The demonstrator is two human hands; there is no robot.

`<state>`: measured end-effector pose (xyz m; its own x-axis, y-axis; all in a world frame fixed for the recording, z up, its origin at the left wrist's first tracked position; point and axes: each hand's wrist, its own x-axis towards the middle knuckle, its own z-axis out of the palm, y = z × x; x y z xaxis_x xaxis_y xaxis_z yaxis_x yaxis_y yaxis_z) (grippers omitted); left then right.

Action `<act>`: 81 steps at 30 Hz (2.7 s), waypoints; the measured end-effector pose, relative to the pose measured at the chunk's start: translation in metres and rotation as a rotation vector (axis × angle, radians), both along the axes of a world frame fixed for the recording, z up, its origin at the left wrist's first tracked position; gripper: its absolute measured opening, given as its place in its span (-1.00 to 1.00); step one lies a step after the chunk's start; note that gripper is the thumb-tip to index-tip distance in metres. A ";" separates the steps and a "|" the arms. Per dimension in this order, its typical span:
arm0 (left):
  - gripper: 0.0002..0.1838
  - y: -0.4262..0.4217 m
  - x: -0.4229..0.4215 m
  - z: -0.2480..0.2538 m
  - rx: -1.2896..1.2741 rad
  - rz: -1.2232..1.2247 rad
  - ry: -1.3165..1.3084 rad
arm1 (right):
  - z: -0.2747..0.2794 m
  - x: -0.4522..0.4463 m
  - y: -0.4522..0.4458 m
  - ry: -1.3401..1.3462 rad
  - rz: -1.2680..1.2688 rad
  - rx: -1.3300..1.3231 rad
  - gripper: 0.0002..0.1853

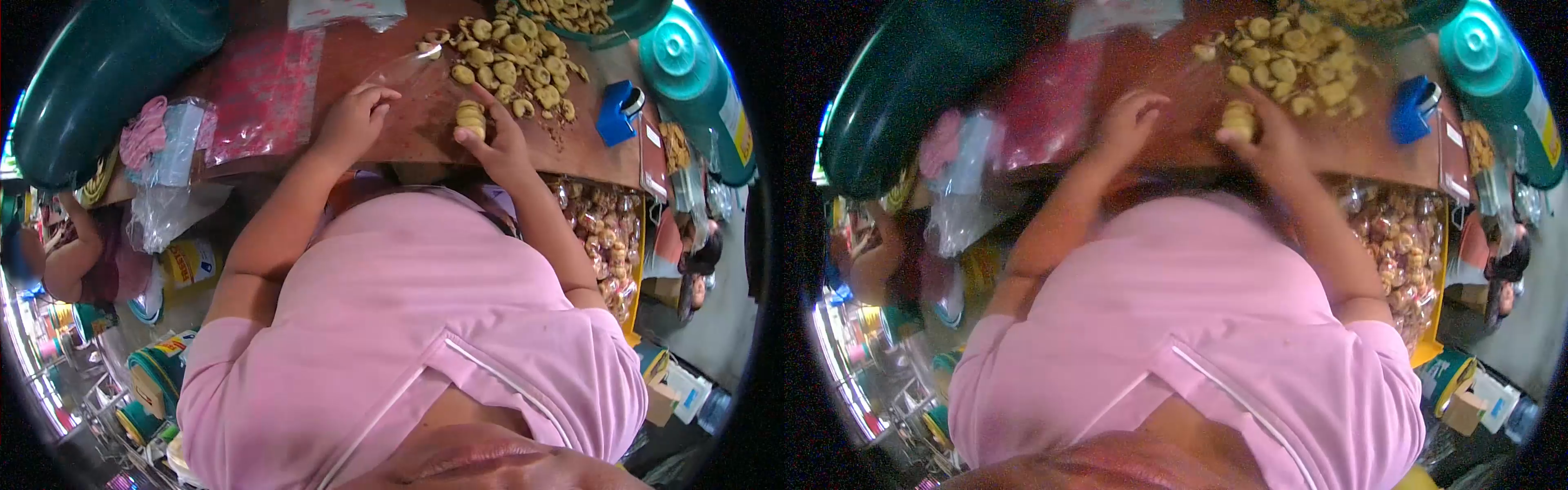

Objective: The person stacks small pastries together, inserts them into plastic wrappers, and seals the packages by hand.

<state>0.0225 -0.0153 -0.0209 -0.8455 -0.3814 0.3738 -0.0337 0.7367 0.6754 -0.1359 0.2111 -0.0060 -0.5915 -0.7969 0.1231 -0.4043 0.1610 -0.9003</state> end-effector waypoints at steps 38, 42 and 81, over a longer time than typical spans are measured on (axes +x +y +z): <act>-0.31 0.004 0.004 0.035 -0.325 -0.094 0.248 | 0.011 0.013 -0.058 0.506 0.084 0.135 0.25; -0.25 0.006 -0.018 0.002 -0.023 -0.253 0.012 | 0.007 0.015 -0.059 0.553 0.063 0.238 0.28; -0.22 -0.029 -0.034 0.008 0.284 -0.571 -0.215 | -0.008 -0.009 -0.046 -0.012 -0.037 -0.090 -0.90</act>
<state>-0.0120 -0.0441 -0.0133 -0.9880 0.0894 0.1257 0.1532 0.4732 0.8676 -0.1448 0.1650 -0.0142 -0.6221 -0.7605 0.1862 -0.3890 0.0939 -0.9164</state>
